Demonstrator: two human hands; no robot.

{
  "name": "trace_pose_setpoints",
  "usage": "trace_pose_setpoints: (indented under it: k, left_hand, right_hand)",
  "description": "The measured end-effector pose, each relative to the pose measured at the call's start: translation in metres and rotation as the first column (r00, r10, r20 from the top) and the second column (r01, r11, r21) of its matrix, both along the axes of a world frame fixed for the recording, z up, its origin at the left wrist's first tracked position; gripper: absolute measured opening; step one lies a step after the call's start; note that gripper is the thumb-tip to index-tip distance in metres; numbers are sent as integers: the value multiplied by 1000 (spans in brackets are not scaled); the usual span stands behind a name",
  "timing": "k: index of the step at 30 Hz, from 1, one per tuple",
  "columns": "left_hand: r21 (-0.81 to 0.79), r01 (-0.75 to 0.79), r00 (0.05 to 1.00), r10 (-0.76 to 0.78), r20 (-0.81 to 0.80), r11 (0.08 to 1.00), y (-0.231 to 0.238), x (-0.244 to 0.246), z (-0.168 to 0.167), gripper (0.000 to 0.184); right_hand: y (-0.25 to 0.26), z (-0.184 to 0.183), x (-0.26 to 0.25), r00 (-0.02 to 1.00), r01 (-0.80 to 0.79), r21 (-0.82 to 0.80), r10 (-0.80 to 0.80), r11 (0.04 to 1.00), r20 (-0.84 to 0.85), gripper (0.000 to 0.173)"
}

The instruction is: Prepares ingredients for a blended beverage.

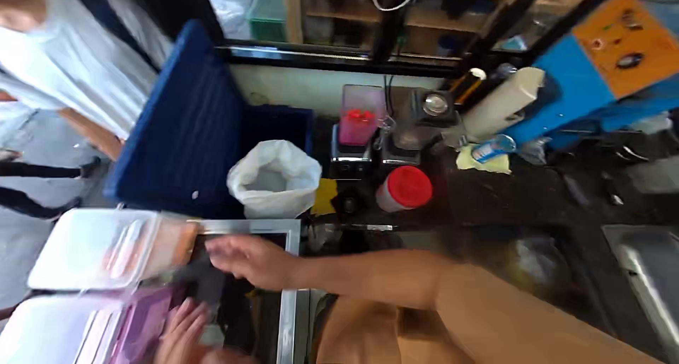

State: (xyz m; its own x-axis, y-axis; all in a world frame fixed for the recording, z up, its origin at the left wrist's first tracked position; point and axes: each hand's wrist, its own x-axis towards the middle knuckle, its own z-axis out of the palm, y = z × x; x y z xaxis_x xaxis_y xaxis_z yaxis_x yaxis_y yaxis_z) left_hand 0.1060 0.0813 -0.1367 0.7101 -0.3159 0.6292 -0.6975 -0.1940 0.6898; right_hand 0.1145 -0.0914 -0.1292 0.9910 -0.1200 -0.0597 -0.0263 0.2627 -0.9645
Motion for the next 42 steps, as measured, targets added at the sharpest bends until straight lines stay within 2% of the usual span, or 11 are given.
trace_pose_setpoints:
  k: [4, 8, 12, 14, 18, 22, 25, 29, 34, 38, 42]
  left_hand:
    - [209, 228, 971, -237, 20, 951, -147, -10, -83, 77]
    - [402, 451, 871, -294, -394, 797, -249, -31, -122, 47]
    - [574, 752, 635, -590, -498, 324, -348, -74, -144, 10]
    - [675, 730, 544, -691, -476, 110, -394, -97, -164, 31]
    - [813, 555, 423, -783, -457, -175, -466, -117, -186, 51]
    - [809, 506, 363, -776, -515, -300, -497, -106, -191, 67]
    - [740, 635, 454, -669, -588, -220, -482, -104, -188, 54]
    - [526, 824, 562, -423, -711, 209, -439, -101, -174, 44]
    - [-34, 764, 182, -266, -947, 644, -361, -37, -151, 33]
    - [-127, 592, 16, -169, -986, 796, -336, -7, -165, 39]
    - [-168, 500, -138, -113, -984, 850, -340, -22, -159, 45]
  right_hand:
    - [-65, -21, -117, 945, 3, 255, 81, 967, -316, 50]
    - [-192, -74, -220, 867, 255, 12, -223, 967, -446, 62]
    - [-263, -154, -334, 427, 594, -224, -538, 773, -727, 40]
    - [-283, -201, -358, 321, 548, -312, -539, 776, -779, 60]
    - [-333, -284, -355, 465, 469, -556, -727, 686, -505, 119]
    - [-341, -307, -330, 533, 511, -586, -766, 629, -359, 142]
    - [-317, -306, -312, 435, 577, -592, -825, 562, -360, 140]
    - [-287, -307, -290, 332, 564, -629, -844, 535, -421, 130]
    - [-289, -213, -315, 424, 100, -270, -287, 958, -859, 40]
    - [-328, -163, -258, 463, 110, -485, -476, 868, -747, 35]
    - [-363, -215, -196, 560, -445, -680, -412, 583, -719, 34]
